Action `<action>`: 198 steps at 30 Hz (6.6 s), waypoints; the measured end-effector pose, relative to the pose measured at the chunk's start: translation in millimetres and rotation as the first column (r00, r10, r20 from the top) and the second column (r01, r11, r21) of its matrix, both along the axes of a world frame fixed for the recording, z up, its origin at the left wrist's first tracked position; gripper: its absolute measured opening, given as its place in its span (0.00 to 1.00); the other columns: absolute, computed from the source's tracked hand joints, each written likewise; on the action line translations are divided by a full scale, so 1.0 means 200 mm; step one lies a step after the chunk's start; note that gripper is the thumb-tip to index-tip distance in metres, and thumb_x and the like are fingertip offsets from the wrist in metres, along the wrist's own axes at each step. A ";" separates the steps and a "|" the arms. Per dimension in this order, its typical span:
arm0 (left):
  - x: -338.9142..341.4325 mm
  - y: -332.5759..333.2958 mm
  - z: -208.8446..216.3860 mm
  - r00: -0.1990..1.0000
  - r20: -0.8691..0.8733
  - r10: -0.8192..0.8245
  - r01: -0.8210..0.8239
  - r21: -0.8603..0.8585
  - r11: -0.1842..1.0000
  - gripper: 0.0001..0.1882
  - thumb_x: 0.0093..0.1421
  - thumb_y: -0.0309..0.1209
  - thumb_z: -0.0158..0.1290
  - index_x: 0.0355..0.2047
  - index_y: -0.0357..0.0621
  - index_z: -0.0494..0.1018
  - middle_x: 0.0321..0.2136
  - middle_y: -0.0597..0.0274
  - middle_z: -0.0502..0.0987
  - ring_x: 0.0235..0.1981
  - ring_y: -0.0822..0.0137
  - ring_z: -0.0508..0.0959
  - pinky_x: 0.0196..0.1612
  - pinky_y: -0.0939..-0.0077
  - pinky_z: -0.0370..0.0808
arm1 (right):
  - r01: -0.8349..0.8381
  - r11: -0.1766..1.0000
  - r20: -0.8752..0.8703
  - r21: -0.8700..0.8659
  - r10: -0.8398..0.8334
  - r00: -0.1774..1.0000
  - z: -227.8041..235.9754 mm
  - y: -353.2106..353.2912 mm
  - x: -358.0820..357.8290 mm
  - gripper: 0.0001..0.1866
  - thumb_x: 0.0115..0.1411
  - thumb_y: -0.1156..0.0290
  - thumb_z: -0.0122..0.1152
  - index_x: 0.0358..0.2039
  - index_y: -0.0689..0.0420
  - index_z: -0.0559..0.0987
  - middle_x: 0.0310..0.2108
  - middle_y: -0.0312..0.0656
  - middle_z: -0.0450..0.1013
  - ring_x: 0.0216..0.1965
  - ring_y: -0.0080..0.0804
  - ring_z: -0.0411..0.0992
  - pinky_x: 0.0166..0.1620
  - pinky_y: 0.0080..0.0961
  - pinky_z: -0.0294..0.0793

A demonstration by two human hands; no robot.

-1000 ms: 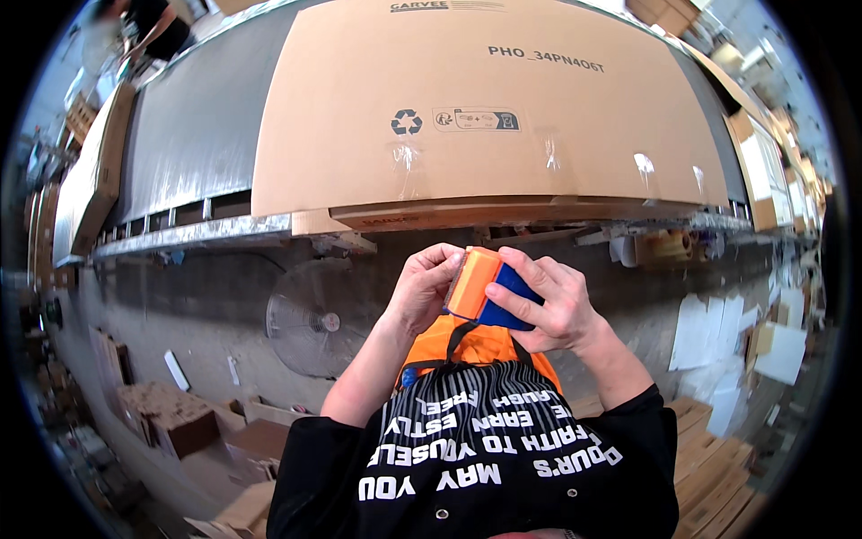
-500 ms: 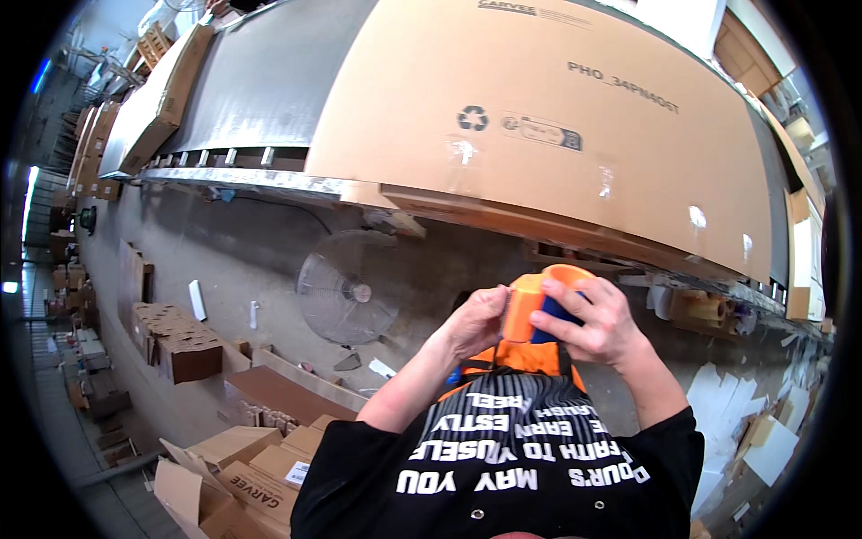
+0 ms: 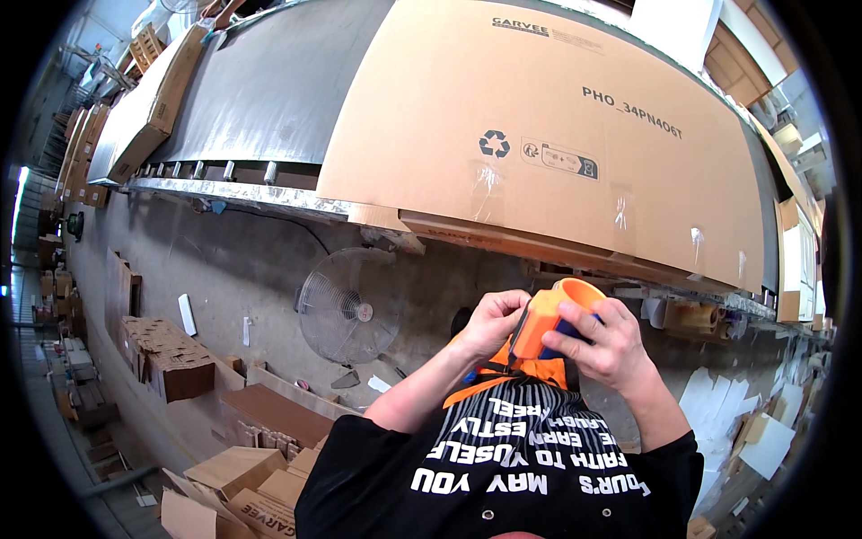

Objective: The person tapes the edges of a flat cardboard box using a tape dispenser, inserts large foam sheets into the box, and then continues taping the exterior seams to seal it.

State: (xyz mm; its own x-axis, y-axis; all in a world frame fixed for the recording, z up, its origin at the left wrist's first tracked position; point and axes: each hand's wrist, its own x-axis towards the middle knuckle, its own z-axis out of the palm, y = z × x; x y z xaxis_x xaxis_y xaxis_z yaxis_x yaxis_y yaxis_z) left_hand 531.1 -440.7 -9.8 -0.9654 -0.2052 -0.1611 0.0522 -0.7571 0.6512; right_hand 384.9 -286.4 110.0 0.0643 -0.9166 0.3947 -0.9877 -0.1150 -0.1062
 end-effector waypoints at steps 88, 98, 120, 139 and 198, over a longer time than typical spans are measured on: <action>-1.94 1.40 0.04 0.967 0.070 -0.244 -0.151 -0.613 -0.776 0.42 0.65 0.57 0.47 0.65 0.30 0.60 0.68 0.44 0.58 0.72 0.49 0.55 0.73 0.54 0.50 | 0.470 0.759 -0.292 0.450 -0.372 0.881 -0.02 1.90 -1.61 0.22 0.48 0.72 0.66 0.47 0.46 0.83 0.59 0.39 0.68 0.46 0.38 0.72 0.48 0.34 0.72; -1.89 1.38 -0.01 0.990 0.011 -0.142 -0.105 -0.614 -0.783 0.53 0.55 0.65 0.53 0.65 0.29 0.60 0.67 0.37 0.59 0.70 0.41 0.58 0.71 0.48 0.53 | 0.594 0.553 -0.479 0.585 -0.355 0.802 -0.10 1.69 -1.47 0.29 0.44 0.69 0.68 0.50 0.62 0.80 0.63 0.53 0.63 0.52 0.50 0.68 0.53 0.40 0.68; -0.18 -0.64 0.09 0.576 0.209 0.790 0.711 -0.605 -0.359 0.81 0.32 0.65 0.71 0.69 0.21 0.37 0.71 0.28 0.39 0.74 0.39 0.40 0.75 0.58 0.41 | 0.235 0.882 0.419 0.409 -0.410 0.810 -0.22 1.43 -1.01 0.34 0.34 0.68 0.72 0.49 0.55 0.80 0.51 0.52 0.74 0.43 0.52 0.79 0.46 0.37 0.79; -0.79 -0.63 0.31 0.889 0.445 -0.105 0.239 -0.649 -0.723 0.69 0.35 0.48 0.73 0.71 0.34 0.46 0.71 0.31 0.44 0.73 0.36 0.43 0.75 0.52 0.41 | 0.580 0.814 0.854 0.013 -0.310 0.417 -0.26 0.32 -0.58 0.41 0.38 0.71 0.65 0.58 0.68 0.74 0.61 0.57 0.69 0.64 0.45 0.66 0.68 0.37 0.59; -1.37 0.51 0.08 0.865 -0.093 0.492 0.186 -0.852 -0.489 0.25 0.60 0.56 0.56 0.23 0.48 0.68 0.28 0.60 0.71 0.36 0.58 0.74 0.43 0.63 0.69 | 0.698 0.639 -0.178 0.322 -0.683 0.708 -0.65 -0.13 -3.52 0.44 0.63 0.29 0.41 0.54 0.61 0.75 0.54 0.58 0.71 0.59 0.55 0.66 0.60 0.50 0.65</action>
State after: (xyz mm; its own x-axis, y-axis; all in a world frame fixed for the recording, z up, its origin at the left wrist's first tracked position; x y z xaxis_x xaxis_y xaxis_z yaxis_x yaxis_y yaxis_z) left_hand 258.0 -339.7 5.5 -0.7988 -0.4909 0.3478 -0.3985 0.8648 0.3053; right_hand -319.5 -312.2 -20.3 -0.6363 -0.7691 0.0600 -0.7683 0.6388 0.0403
